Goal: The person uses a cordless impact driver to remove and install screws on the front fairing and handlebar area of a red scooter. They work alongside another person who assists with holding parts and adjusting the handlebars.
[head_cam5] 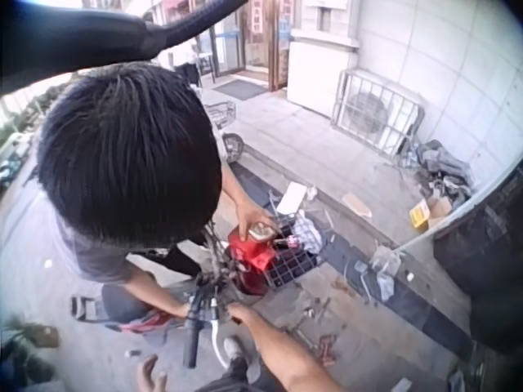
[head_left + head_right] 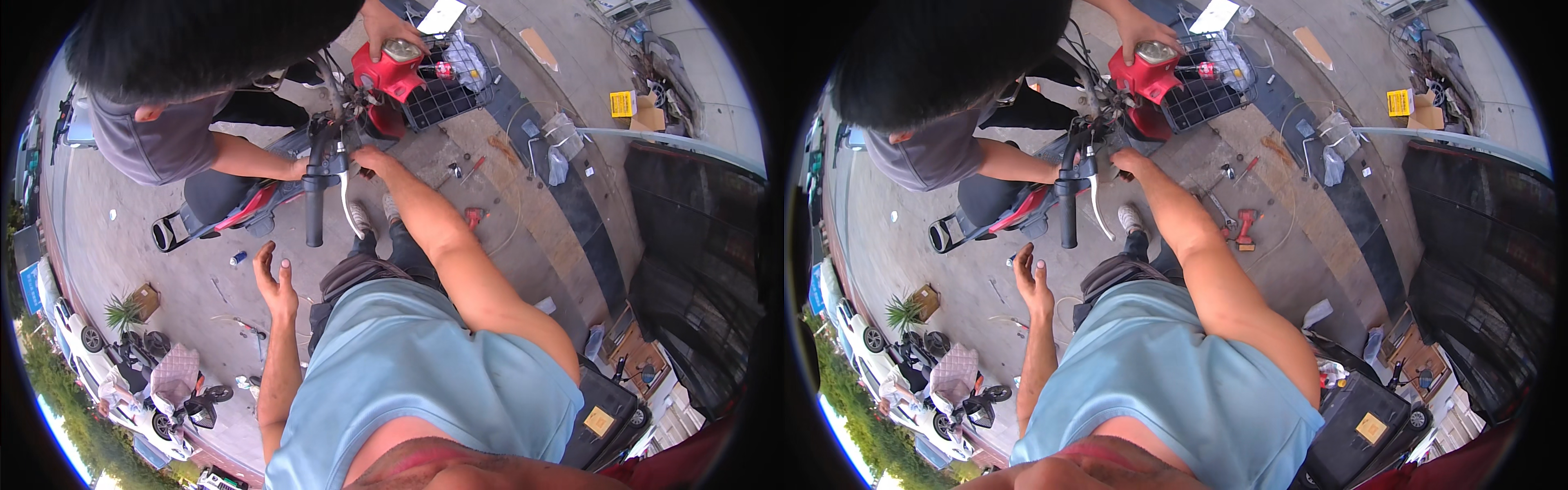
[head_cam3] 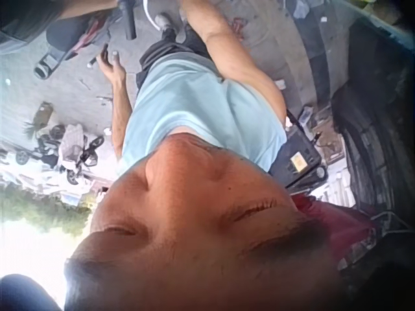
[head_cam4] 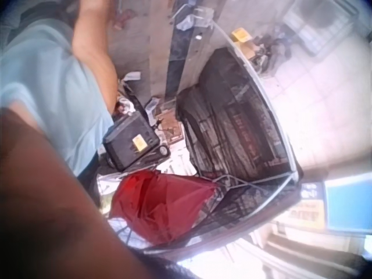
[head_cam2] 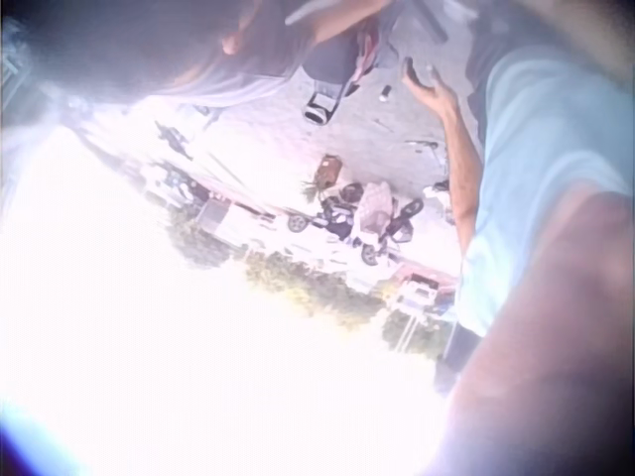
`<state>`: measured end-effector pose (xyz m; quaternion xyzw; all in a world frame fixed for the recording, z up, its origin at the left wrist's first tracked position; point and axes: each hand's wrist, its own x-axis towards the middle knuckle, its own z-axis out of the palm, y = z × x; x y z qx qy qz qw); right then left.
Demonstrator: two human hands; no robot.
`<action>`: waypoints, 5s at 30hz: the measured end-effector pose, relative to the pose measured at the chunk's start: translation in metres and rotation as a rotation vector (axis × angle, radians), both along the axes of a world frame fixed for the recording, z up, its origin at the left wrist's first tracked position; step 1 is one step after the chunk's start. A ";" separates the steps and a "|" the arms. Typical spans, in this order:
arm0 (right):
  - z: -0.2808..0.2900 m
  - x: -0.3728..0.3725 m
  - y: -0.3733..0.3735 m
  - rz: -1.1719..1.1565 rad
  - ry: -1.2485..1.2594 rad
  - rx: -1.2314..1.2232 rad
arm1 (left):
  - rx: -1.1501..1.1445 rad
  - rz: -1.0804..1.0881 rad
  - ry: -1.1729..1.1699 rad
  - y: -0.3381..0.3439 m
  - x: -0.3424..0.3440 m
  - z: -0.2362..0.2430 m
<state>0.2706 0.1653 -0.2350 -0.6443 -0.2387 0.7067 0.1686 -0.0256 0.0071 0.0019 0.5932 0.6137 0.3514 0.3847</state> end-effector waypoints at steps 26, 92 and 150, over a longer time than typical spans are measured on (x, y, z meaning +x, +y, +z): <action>0.057 0.023 0.001 -0.581 0.181 0.358 | 0.120 -0.046 -0.086 0.068 0.030 0.010; -0.064 0.017 0.071 -0.100 0.726 0.253 | -0.091 0.263 0.220 0.044 -0.062 -0.087; 0.015 0.013 0.036 -0.503 1.085 0.383 | -0.559 -0.034 0.230 0.087 -0.012 -0.054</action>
